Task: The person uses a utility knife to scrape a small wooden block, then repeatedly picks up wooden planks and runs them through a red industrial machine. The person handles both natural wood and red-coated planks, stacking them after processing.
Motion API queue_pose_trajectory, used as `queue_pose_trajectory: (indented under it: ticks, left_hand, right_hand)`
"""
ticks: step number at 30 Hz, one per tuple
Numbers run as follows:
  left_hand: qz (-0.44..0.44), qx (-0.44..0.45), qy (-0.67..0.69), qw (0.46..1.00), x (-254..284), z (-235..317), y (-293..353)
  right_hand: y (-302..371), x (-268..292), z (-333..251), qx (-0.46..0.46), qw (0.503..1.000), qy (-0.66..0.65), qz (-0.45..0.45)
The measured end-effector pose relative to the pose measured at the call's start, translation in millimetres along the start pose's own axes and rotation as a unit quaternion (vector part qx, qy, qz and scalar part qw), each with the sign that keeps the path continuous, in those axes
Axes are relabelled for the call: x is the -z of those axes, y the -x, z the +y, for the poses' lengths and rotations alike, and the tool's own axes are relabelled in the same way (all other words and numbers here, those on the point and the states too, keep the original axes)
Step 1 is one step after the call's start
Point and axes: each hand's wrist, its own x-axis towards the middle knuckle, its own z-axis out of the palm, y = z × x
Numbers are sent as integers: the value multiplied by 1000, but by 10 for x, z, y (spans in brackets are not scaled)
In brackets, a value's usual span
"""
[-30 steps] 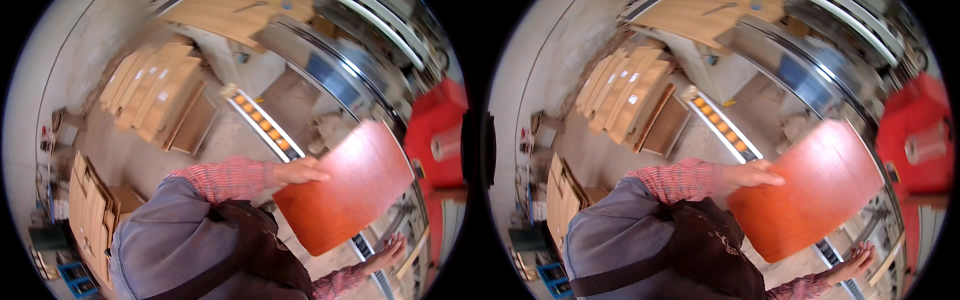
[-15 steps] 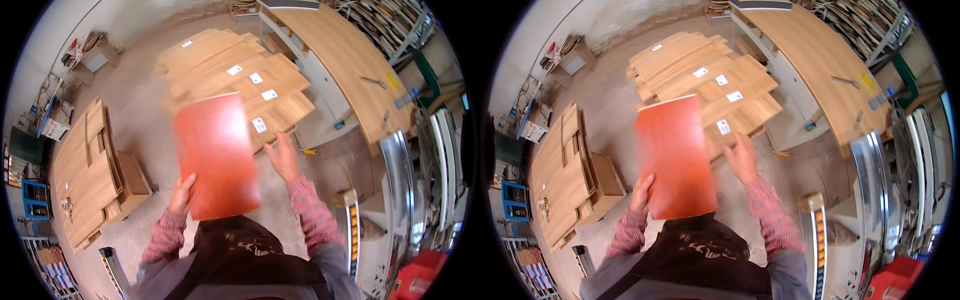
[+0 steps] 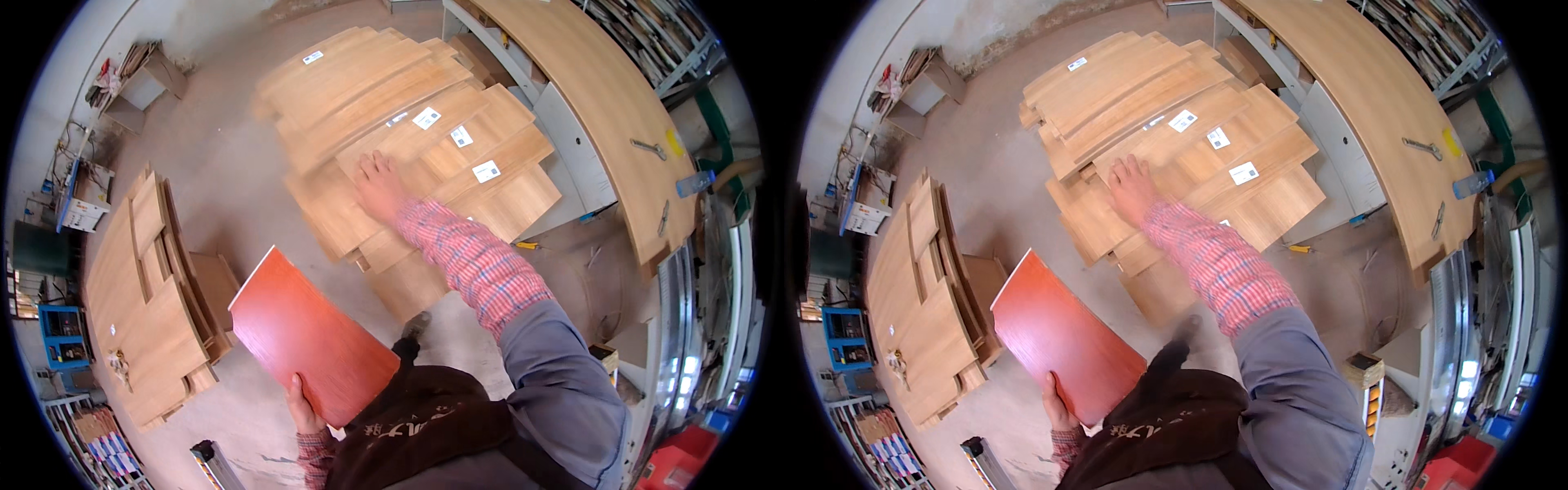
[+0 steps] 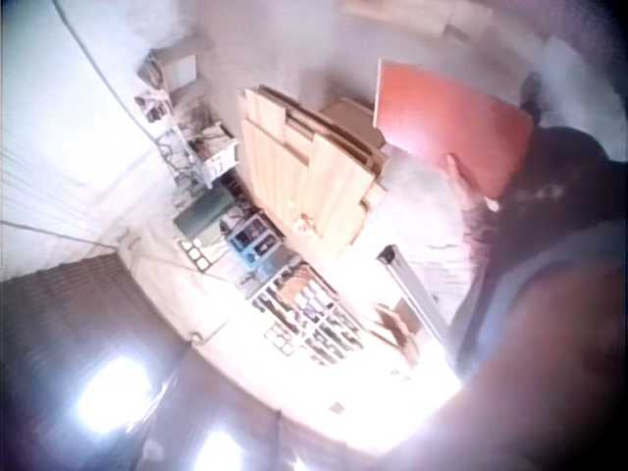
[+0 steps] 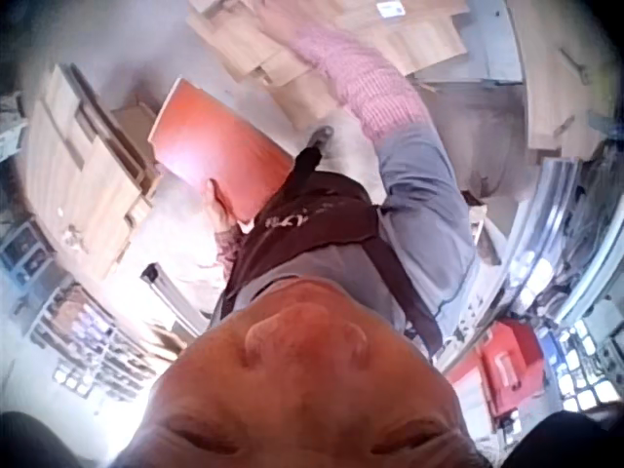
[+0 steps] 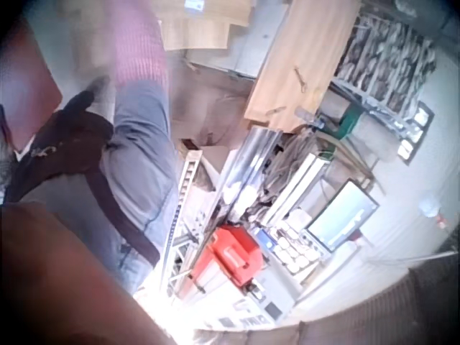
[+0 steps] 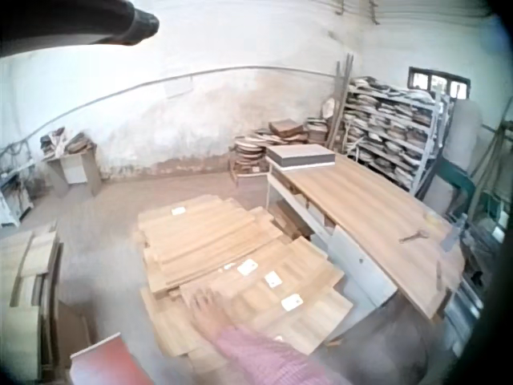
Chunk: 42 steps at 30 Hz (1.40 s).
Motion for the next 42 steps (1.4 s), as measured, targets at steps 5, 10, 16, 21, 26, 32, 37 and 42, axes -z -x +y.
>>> queue_pose_trajectory:
  ticks: [5,10,16,21,26,32,37,42]
  left_hand:
    - [-72,7,2,997,-292,36,-344]
    - [-123,5,-56,991,-607,28,-483]
    - [-163,55,-96,980,-688,-17,-628]
    - [-235,101,-50,965,-871,21,-477]
    - [-341,126,-78,928,-1461,-121,-403]
    - [-546,116,-195,806,-2792,-660,456]
    - [-630,239,-226,703,-3770,-1718,1620]
    - [-707,299,-314,558,-4189,-2894,2868]
  right_hand:
    - [903,307,77,19,998,-55,-4]
    - [1675,990,111,-162,975,-146,40]
    - [1441,543,601,-479,719,-489,120]
    - [1475,506,746,-447,567,-673,160]
    - [3036,1868,610,-374,602,-670,220]
    - [5307,3721,173,-412,600,-595,341]
    - [6836,4121,-205,-514,485,-516,484]
    - [8182,4022,-419,-612,415,-421,526]
